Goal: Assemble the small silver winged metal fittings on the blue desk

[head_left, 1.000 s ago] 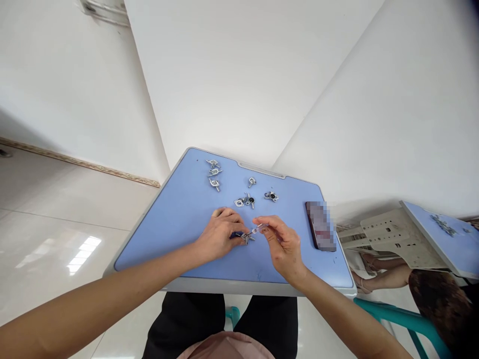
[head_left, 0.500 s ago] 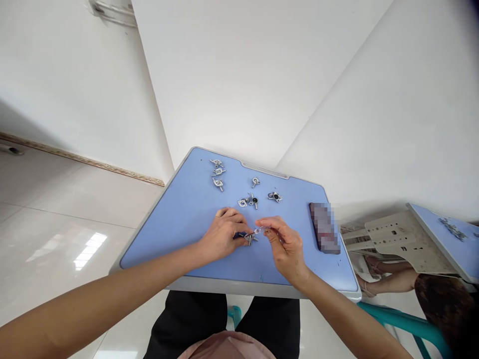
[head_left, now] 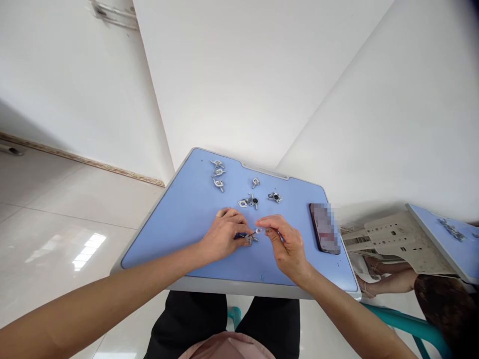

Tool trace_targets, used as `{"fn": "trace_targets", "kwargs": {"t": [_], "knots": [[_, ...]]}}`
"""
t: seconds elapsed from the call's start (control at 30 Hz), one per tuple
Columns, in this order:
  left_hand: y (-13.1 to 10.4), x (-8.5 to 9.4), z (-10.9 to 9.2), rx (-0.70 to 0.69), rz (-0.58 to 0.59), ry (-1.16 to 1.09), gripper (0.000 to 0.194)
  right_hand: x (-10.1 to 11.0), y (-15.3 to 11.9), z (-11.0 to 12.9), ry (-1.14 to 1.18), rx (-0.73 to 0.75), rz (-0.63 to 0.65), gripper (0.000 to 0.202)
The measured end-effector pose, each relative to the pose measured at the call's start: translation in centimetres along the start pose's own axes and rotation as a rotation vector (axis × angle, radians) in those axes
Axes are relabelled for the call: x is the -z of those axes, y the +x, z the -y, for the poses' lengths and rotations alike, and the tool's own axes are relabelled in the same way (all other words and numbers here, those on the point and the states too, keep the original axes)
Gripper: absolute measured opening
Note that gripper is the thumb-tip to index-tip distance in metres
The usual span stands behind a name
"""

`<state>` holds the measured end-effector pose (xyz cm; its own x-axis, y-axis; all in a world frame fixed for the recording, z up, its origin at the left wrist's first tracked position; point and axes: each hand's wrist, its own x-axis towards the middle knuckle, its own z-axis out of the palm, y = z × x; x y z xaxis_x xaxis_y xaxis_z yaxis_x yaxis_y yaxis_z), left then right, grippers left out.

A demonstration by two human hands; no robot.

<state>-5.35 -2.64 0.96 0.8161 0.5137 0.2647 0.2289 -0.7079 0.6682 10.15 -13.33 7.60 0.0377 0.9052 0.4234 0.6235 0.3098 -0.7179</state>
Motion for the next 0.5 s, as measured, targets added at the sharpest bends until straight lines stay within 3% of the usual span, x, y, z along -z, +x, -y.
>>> {"fn": "trace_targets", "kwargs": {"t": [0.3,0.5], "knots": [[0.09,0.15,-0.19,0.013,0.012,-0.001,0.016,-0.75,-0.5,-0.36,0.021,-0.038,-0.011,0.025],[0.01,0.02,0.03,-0.014,-0.004,0.012,0.014,-0.59,-0.22,-0.26,-0.013,0.018,-0.017,0.027]]}}
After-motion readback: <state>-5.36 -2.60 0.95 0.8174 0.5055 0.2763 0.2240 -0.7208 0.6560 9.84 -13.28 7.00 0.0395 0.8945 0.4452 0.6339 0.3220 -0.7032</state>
